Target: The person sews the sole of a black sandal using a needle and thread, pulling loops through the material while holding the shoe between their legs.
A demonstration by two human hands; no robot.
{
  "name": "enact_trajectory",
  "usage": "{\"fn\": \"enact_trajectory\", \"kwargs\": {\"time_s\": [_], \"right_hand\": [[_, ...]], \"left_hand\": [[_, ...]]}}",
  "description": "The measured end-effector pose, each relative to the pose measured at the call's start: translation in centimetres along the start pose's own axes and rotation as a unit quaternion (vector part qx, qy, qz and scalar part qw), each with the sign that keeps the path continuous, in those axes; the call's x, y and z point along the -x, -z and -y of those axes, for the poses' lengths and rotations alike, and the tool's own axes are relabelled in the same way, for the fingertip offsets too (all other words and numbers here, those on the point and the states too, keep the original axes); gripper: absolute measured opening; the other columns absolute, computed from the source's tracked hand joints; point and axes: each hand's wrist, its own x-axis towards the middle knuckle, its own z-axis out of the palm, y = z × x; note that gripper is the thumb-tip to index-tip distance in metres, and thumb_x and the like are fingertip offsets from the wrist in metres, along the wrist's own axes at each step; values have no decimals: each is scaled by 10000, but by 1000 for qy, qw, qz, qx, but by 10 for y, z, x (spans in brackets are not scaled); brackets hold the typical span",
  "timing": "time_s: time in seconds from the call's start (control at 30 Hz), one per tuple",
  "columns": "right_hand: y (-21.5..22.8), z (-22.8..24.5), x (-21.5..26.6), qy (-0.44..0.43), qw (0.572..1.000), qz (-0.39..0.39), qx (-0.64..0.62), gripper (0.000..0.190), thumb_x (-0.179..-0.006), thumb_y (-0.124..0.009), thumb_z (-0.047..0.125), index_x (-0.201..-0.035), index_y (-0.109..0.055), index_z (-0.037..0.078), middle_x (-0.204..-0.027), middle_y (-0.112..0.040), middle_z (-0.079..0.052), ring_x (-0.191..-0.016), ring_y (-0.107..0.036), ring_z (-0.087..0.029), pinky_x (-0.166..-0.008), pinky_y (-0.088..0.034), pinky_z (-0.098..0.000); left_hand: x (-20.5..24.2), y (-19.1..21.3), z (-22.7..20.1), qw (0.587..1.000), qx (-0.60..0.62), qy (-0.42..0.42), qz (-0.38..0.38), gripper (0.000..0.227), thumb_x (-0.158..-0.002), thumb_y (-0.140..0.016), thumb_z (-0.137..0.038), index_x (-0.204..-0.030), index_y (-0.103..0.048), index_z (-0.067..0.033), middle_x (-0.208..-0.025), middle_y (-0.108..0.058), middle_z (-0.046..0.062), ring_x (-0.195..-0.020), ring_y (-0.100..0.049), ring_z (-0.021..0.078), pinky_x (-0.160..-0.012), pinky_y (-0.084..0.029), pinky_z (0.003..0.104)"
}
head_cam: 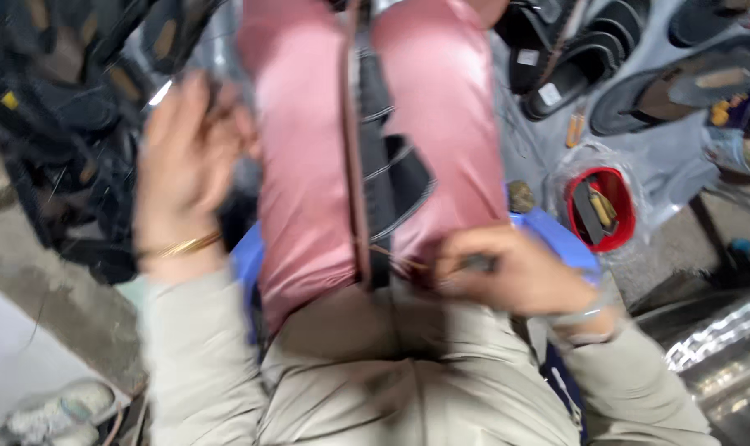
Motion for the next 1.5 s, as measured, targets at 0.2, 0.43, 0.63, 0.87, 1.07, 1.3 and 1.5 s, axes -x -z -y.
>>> {"fn": "enact_trajectory", "kwargs": {"time_s": [0.2,0.43,0.63,0.87,1.07,1.3,1.5], "right_hand": [[128,-96,42,-180,868,-456,-78,262,-971,-502,169,-737,-399,110,-623,-539,-95,-445,-480,-104,-304,-281,-179],[187,-365,55,-340,794,-496,90,244,-844,-483,150,-969,-687,199,-767,-641,-13,-554,-569,-138,-543,-461,-282],[214,-423,28,-424,746,-505,93,443,-716,-517,229,-1150,-597,191,-1070,-633,-86,-987,-571,-284,-872,-409,-323],[204,-440,1,-456,665,-547,225,477,-771,-533,219,-1227,-492,86,-1192,-488,-199,-961,-555,-419,-826,-431,-510],[197,-433,-6,-573,664,-458,148,391,-760,-597,283,-1025,-549,0,-977,-629,-218,-902,-597,-417,-802,-473,-486],[186,-434,15,-535,710,-459,-6,221,-674,-772,254,-796,-646,121,-704,-672,-51,-558,-619,-167,-533,-489,-310],[142,-267,43,-268,760,-538,-248,237,-868,-548,120,-1101,-535,166,-775,-607,-135,-615,-665,-235,-332,-425,-207]], "left_hand": [[3,67,-10,606,-767,-203,45,235,-958,-624,-142,-1160,-660,-27,-1084,-639,223,-1005,-548,414,-840,-394,455],[25,-71,41,730,-636,-230,100,535,-974,-352,-184,-1399,-196,102,-1444,-254,325,-1359,-248,438,-1130,-171,441],[13,-75,52,719,-656,-224,52,547,-955,-380,-201,-1398,-264,96,-1401,-350,335,-1294,-351,461,-1064,-265,480],[2,-85,60,738,-639,-217,-13,669,-861,-403,-296,-1401,-315,89,-1336,-442,336,-1183,-459,439,-945,-368,448],[1,-81,57,730,-650,-210,-10,654,-852,-407,-268,-1397,-313,83,-1368,-413,320,-1240,-418,431,-1006,-326,443],[7,-78,53,726,-639,-250,25,674,-918,-396,-328,-1420,-185,70,-1444,-280,317,-1348,-292,440,-1103,-236,452],[24,-50,57,898,-379,-224,-5,607,-948,-437,-7,-1421,-61,-65,-1454,-287,307,-1346,-331,407,-1103,-280,420]]}}
